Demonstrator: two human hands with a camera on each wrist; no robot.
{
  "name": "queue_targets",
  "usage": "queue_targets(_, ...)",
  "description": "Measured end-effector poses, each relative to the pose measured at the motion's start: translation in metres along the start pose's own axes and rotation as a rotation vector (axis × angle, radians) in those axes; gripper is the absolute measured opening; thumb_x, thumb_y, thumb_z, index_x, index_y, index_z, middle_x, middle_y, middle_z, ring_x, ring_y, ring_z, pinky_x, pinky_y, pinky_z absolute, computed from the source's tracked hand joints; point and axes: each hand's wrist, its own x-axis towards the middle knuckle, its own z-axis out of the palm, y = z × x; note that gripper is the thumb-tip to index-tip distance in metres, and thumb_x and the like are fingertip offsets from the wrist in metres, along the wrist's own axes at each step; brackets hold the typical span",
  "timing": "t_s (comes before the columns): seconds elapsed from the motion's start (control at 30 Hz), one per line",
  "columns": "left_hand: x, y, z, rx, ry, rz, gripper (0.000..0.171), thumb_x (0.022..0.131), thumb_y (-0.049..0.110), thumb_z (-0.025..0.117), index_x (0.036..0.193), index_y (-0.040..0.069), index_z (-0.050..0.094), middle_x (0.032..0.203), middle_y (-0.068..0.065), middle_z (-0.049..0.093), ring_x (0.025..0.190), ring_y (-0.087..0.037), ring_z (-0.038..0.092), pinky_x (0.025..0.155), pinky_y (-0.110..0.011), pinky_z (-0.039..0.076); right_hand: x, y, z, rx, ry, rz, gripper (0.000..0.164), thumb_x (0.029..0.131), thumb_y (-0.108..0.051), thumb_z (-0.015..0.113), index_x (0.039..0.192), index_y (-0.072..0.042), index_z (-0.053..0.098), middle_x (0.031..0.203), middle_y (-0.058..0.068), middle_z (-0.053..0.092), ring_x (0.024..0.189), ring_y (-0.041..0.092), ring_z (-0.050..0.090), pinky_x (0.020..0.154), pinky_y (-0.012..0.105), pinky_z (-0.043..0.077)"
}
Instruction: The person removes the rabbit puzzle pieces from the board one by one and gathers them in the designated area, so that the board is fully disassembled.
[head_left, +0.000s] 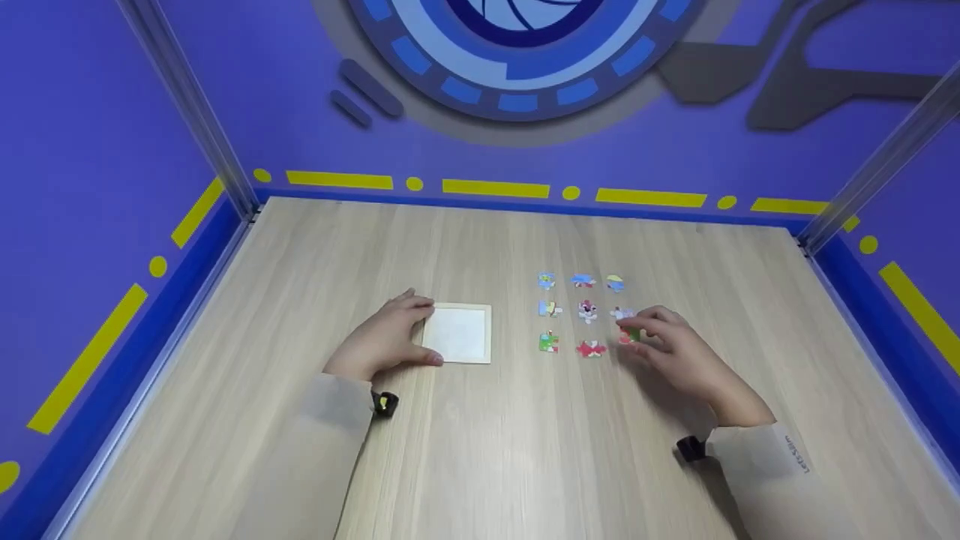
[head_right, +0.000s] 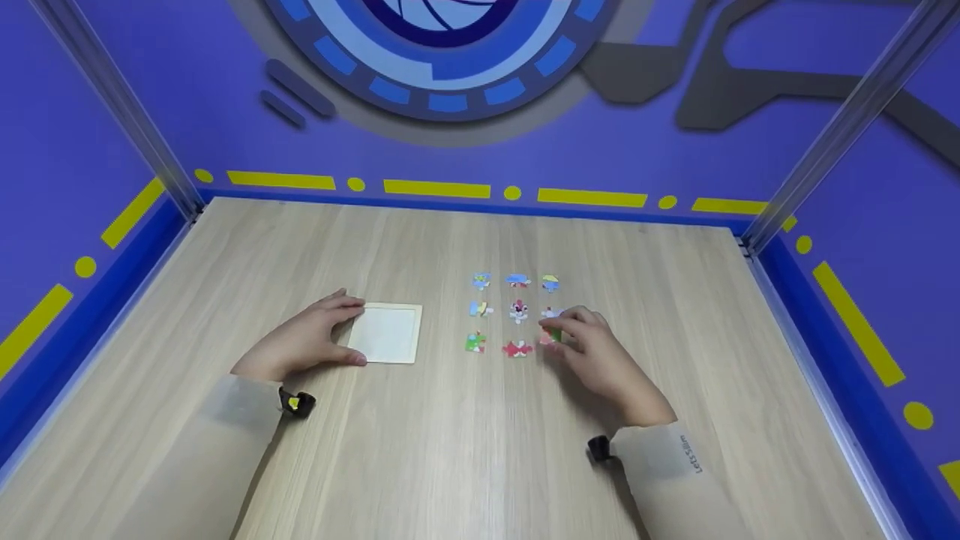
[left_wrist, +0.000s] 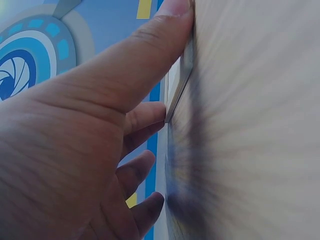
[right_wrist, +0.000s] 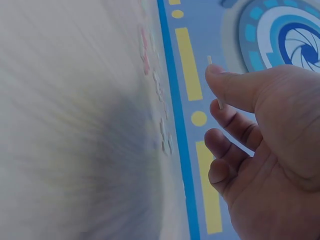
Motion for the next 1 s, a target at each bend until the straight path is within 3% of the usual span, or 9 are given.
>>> queue_targets(0.4,0.002,0.002,0.000,-0.001,-0.009,-0.014,0.106,0.083,0.047,0.101,0.166,0.001,0.055,0.180,-0.011,0.047,0.178,-0.038,0.021,0.145,-0.055,0.026,-0.003,0.017,-0.003,-0.014,-0.010,0.055,0.037,0.110,-0.013,0.074,0.147,-0.014,0.076,0.140,0.011,0.067,0.135,0.035,0.063,0.120,0.064,0.053)
queue_targets(0.63,0.001,0.000,0.000,0.007,-0.005,-0.018,0.108,0.082,0.050,0.101,0.166,0.001,0.054,0.180,-0.011,0.047,0.178,-0.039,0.022,0.145,-0.056,0.027,-0.001,0.024,-0.002,-0.050,-0.037,0.072,0.038,0.110,-0.015,0.074,0.149,-0.017,0.076,0.138,0.007,0.069,0.129,0.027,0.063,0.110,0.038,0.054)
queue_targets(1.0,0.000,-0.001,-0.001,0.000,-0.006,-0.006,0.106,0.082,0.049,0.101,0.166,0.001,0.055,0.179,-0.011,0.048,0.178,-0.039,0.022,0.145,-0.056,0.026,-0.003,0.031,0.002,-0.066,-0.082,0.073,0.036,0.108,-0.014,0.076,0.144,-0.022,0.080,0.135,0.006,0.070,0.122,0.024,0.060,0.101,0.034,0.051)
